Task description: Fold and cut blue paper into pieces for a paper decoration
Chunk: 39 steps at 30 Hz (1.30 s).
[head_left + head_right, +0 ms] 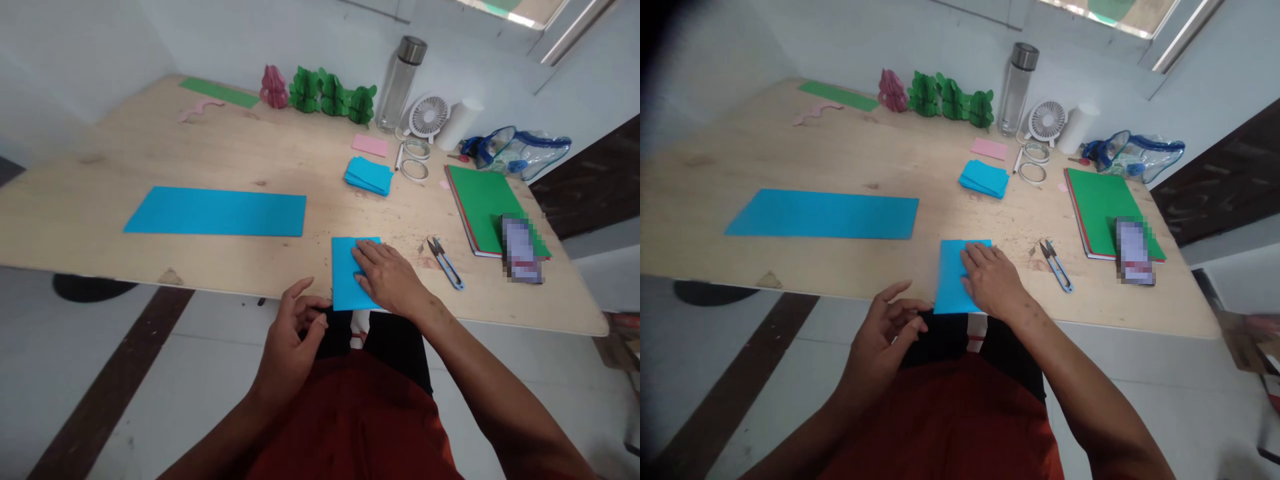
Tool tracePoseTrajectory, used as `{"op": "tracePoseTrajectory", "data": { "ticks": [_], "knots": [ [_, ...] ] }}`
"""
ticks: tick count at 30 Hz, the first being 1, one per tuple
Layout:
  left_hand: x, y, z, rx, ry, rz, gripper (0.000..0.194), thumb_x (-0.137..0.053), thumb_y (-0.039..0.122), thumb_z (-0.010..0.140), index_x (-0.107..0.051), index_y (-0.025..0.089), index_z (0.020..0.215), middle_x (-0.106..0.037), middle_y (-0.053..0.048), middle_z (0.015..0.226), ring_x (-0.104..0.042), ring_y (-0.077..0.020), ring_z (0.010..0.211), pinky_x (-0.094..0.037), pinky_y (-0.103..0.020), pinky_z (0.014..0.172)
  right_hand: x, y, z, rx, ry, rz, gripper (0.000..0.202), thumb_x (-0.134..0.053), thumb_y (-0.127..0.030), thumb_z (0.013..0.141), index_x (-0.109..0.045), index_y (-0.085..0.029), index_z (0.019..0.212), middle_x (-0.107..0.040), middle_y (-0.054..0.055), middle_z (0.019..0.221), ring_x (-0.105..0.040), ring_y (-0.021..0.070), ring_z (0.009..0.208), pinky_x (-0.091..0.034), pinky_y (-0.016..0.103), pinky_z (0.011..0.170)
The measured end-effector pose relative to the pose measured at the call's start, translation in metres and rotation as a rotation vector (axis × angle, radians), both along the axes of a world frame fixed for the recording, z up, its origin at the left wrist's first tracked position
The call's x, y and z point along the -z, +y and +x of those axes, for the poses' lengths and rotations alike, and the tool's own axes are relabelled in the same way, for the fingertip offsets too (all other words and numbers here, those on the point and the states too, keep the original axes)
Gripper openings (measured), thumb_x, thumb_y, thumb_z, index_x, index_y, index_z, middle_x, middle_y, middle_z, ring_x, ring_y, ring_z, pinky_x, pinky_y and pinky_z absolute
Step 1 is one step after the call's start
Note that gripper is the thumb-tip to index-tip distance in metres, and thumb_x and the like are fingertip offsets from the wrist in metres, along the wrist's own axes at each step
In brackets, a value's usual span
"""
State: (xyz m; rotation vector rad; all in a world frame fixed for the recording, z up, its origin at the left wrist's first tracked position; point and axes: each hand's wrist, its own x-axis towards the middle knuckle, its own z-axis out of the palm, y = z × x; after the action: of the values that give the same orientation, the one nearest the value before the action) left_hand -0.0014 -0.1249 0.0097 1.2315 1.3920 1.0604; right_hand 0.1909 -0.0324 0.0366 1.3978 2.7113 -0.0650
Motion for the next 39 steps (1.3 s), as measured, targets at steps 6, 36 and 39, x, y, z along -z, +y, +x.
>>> {"op": "tracePoseTrajectory", "data": {
  "ticks": [6, 36, 39],
  "knots": [
    [0.004, 0.001, 0.009, -0.059, -0.188, -0.08, 0.047, -0.058, 0.024, 0.078, -0.043, 0.022, 0.123, -0.065, -0.002, 0.091, -0.063, -0.014, 0.071, -0.052, -0.031, 0.068, 0.001, 0.0, 0.0, 0.002, 0.017, -0.011, 0.052, -0.04, -0.031, 0.096, -0.045, -0.005, 0.141, -0.042, 0.017, 0.148, -0.039, 0.0302, 0.136, -0.032, 0.046, 0.112],
    [-0.001, 0.0, 0.032, -0.293, -0.402, -0.252, 0.047, -0.073, 0.021, 0.067, -0.05, 0.019, 0.108, -0.067, 0.002, 0.079, -0.064, -0.012, 0.068, -0.052, -0.025, 0.066, -0.001, -0.001, -0.002, 0.015, -0.001, -0.022, 0.052, -0.04, -0.03, 0.096, -0.044, -0.004, 0.141, -0.04, 0.019, 0.149, -0.038, 0.0311, 0.136, -0.031, 0.047, 0.11],
    [0.0, -0.004, 0.034, -0.335, -0.403, -0.257, 0.044, -0.074, 0.021, 0.067, -0.051, 0.019, 0.105, -0.069, 0.0, 0.081, -0.066, -0.0143, 0.076, -0.054, -0.027, 0.071, -0.001, -0.001, -0.002, 0.013, 0.004, -0.014, 0.051, -0.039, -0.03, 0.096, -0.044, -0.004, 0.14, -0.04, 0.018, 0.149, -0.038, 0.0313, 0.136, -0.031, 0.048, 0.11]
  ]
}}
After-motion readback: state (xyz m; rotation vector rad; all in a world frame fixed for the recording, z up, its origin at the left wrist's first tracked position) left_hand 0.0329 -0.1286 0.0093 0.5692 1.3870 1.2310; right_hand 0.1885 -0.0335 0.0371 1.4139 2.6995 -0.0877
